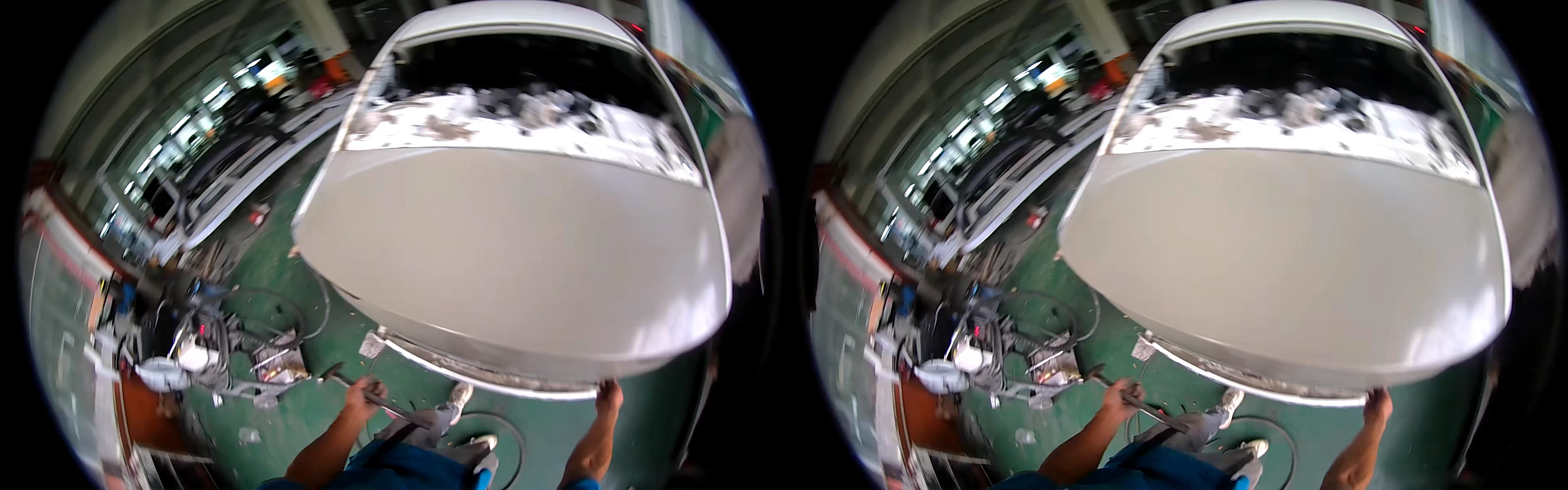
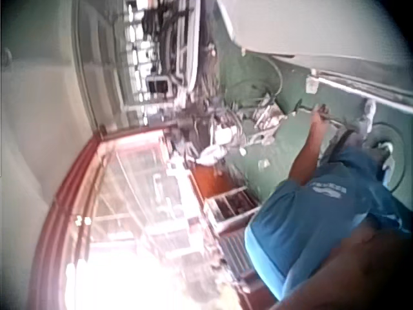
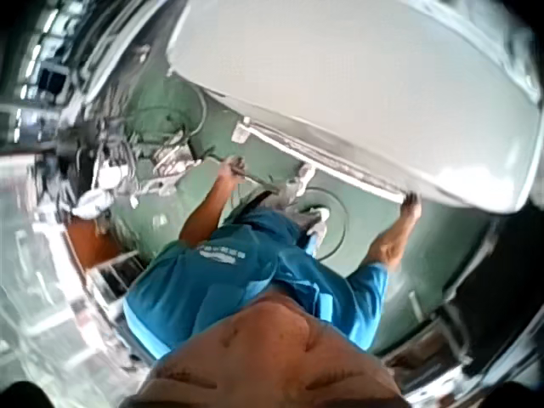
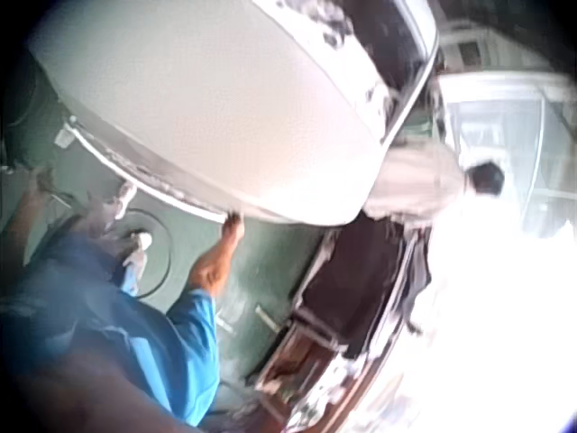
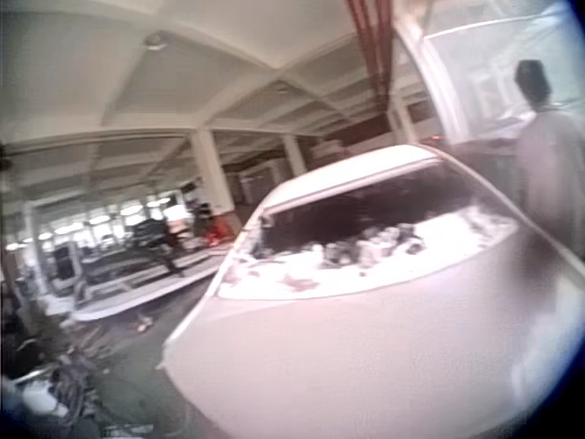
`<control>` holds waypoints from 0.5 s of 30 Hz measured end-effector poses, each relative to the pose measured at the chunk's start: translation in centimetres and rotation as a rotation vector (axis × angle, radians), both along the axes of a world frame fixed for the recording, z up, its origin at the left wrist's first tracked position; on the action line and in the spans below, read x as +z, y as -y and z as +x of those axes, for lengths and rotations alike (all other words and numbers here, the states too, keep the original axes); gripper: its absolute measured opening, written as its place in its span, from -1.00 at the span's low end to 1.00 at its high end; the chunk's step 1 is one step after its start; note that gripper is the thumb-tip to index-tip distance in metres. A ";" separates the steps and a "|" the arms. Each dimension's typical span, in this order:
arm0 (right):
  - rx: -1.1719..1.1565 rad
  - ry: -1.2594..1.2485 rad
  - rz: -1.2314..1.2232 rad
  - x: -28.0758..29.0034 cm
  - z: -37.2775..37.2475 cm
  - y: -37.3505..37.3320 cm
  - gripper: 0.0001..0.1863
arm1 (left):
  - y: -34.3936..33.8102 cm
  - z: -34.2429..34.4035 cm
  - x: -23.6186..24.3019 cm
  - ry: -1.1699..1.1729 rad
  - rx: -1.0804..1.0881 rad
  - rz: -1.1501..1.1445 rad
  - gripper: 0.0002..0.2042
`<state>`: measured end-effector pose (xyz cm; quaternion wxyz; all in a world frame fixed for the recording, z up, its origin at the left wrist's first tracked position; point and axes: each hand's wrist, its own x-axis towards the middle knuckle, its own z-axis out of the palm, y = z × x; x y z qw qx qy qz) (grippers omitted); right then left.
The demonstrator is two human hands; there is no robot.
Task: The person uses a hammer and a wooden block to repeatedly tap and shape the rear quarter panel and trunk lid of a white car. They frequently pause to feel the surface with their hand, checking for smoothness and alignment while working in a workshop environment.
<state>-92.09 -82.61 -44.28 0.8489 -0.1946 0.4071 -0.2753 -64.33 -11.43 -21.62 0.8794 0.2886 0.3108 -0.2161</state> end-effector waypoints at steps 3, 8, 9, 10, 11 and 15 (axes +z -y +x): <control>-0.099 -0.228 0.005 -0.2 1.7 -3.4 -0.87 | -0.2 -1.3 -3.6 -0.179 0.140 0.221 -0.88; -0.034 -0.511 -0.551 1.3 -7.8 3.7 -0.69 | 10.4 3.3 -7.9 -0.271 0.144 0.150 -0.72; 0.016 -0.687 -0.529 3.7 -6.3 1.6 -0.68 | 10.0 2.4 -8.1 -0.290 0.203 0.176 -0.66; 0.058 -0.816 -0.542 6.2 -5.9 0.9 -0.68 | 10.6 2.5 -8.5 -0.296 0.233 0.182 -0.60; 0.091 -0.895 -0.566 8.9 -5.4 0.2 -0.68 | 11.4 2.9 -9.0 -0.301 0.250 0.183 -0.54; 0.166 -1.102 -0.633 15.8 -3.5 -0.8 -0.66 | 13.4 5.6 -11.8 -0.269 0.222 0.081 -0.77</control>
